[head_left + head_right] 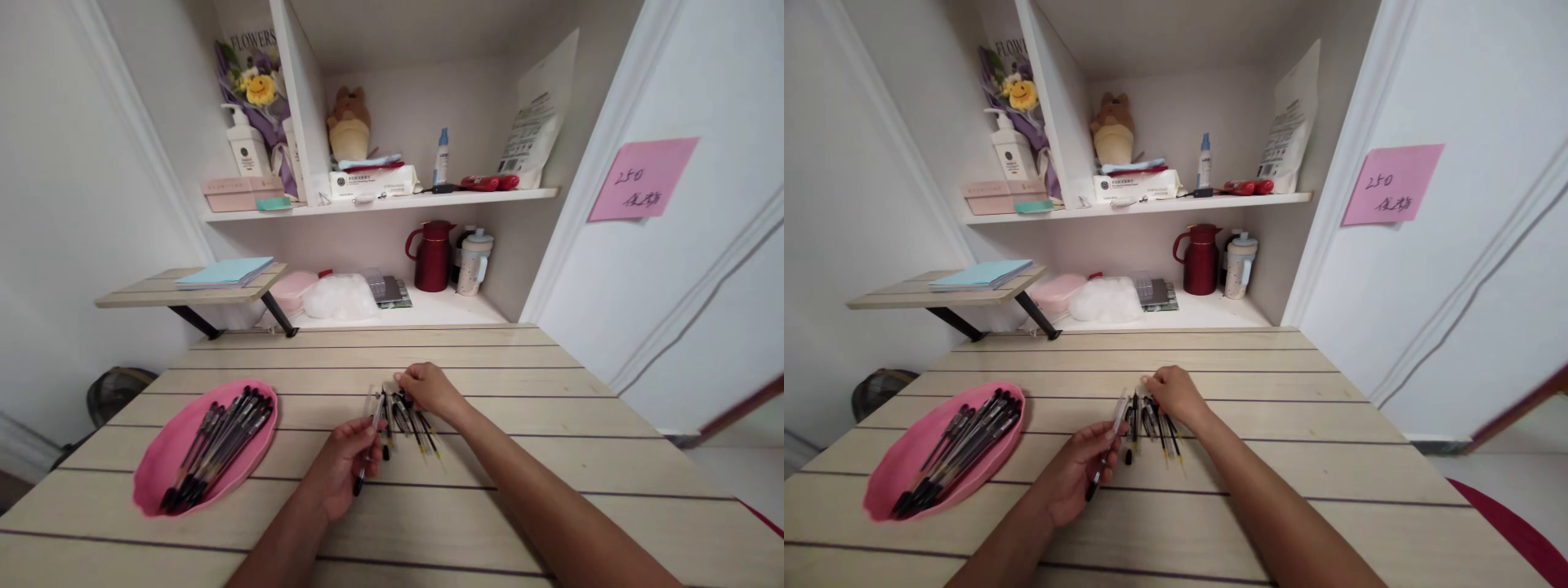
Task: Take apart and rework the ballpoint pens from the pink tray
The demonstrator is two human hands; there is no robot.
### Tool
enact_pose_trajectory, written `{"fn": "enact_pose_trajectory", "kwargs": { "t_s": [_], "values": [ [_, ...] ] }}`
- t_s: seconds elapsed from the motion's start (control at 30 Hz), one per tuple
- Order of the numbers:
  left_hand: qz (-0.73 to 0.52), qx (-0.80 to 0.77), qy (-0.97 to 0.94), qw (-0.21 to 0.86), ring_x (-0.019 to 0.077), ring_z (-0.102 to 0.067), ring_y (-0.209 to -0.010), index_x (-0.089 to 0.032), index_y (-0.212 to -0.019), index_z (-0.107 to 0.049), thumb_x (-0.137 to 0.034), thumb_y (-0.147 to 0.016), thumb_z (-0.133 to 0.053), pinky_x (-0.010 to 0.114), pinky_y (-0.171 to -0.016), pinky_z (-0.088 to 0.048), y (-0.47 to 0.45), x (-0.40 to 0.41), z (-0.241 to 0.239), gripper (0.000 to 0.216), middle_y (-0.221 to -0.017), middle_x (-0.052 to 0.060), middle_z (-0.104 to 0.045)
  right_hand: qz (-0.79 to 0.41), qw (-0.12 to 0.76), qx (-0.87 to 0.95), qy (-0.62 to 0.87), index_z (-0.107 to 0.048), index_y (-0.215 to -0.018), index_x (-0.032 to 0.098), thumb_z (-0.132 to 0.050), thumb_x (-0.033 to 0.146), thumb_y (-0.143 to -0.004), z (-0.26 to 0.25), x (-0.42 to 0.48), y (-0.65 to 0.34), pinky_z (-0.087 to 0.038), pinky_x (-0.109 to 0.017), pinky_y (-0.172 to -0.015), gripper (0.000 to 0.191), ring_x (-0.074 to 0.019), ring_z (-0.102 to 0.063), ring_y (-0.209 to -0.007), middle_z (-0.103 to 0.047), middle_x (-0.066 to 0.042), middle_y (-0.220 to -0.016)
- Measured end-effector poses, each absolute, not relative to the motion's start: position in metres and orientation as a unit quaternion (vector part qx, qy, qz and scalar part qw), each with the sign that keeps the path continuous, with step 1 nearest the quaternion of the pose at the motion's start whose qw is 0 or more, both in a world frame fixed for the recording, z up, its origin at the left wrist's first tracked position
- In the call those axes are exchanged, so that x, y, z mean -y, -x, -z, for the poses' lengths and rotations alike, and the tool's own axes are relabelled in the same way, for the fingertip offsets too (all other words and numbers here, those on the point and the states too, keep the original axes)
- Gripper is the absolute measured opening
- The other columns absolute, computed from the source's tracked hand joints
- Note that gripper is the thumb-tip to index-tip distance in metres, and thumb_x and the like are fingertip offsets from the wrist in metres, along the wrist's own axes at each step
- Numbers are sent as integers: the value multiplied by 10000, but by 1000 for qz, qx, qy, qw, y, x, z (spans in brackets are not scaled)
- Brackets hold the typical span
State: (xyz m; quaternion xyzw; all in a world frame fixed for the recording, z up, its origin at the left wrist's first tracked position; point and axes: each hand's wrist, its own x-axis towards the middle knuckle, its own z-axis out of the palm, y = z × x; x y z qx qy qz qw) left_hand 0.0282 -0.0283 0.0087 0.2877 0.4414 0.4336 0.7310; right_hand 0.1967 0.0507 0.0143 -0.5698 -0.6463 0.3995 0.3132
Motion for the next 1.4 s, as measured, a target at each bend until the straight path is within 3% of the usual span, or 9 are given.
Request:
{"fn": "enact_pose_trajectory", "kwargs": {
  "t_s": [0.13,0.23,0.4,0.53,0.63,0.83,1.03,1.27,1.4],
  "values": [
    [-443,-422,-299,732,49,-510,-475,-136,-826,-600,-281,-622,-671,152,-427,-362,-30,30,-9,260,-609,-17,-558,-602,306,587,446,-521,-586,149,-591,395,-656,-19,-39,-180,-250,-158,-327,265,-44,-423,-345,-591,4,-518],
    [-452,-440,-343,696,92,-546,-504,-150,-847,-568,-384,-669,-598,191,-441,-406,-30,32,-9,296,-633,-2,-575,-608,388,521,456,-486,-583,149,-595,365,-661,-20,-41,-179,-218,-140,-298,254,-31,-416,-325,-563,26,-482],
    [-425,-575,-500,488,86,-462,-352,-157,-699,-536,-271,-603,-623,194,-368,-367,-30,29,-9,172,-449,-59,-488,-607,423,495,456,-475,-591,147,-587,310,-678,-25,-48,-190,-248,-131,-291,216,-43,-472,-344,-580,15,-482],
    [-402,-611,-558,391,95,-487,-361,-168,-612,-551,-316,-652,-559,191,-382,-353,-28,28,-14,154,-431,-50,-481,-595,456,490,446,-486,-602,147,-596,286,-674,-28,-48,-190,-285,-128,-308,191,-50,-496,-364,-582,18,-474],
    [-391,-592,-566,421,97,-496,-356,-166,-577,-545,-363,-672,-544,191,-370,-339,-29,31,-16,218,-438,-39,-491,-591,466,480,451,-494,-603,146,-594,295,-676,-27,-49,-190,-297,-131,-313,194,-55,-499,-365,-574,18,-454],
    [-378,-468,-385,700,42,-373,-262,-126,-679,-575,-456,-704,-519,168,-286,-262,-34,36,-17,336,-426,-47,-471,-616,480,462,421,-511,-614,139,-602,333,-667,-29,-49,-191,-310,-138,-326,222,-50,-462,-347,-557,13,-432],
    [-352,-362,-286,814,-7,-287,-238,-120,-665,-562,-399,-731,-536,123,-260,-187,-25,36,-22,288,-403,-66,-434,-656,491,456,346,-530,-635,131,-642,361,-638,-39,-44,-192,-345,-138,-368,256,-43,-477,-391,-581,1,-502],
    [-410,-457,-420,668,50,-414,-276,-125,-686,-549,-482,-717,-506,164,-292,-297,-38,35,-10,360,-444,-45,-498,-702,451,430,344,-528,-663,143,-653,401,-628,-32,-43,-189,-352,-131,-361,288,-51,-497,-412,-581,6,-532],
    [-407,-524,-487,568,62,-428,-261,-127,-632,-537,-462,-696,-534,162,-285,-250,-38,31,0,341,-402,-47,-482,-696,446,429,365,-538,-617,133,-708,336,-569,-21,-43,-183,-341,-127,-356,269,-51,-478,-396,-539,23,-457]
  ]
}}
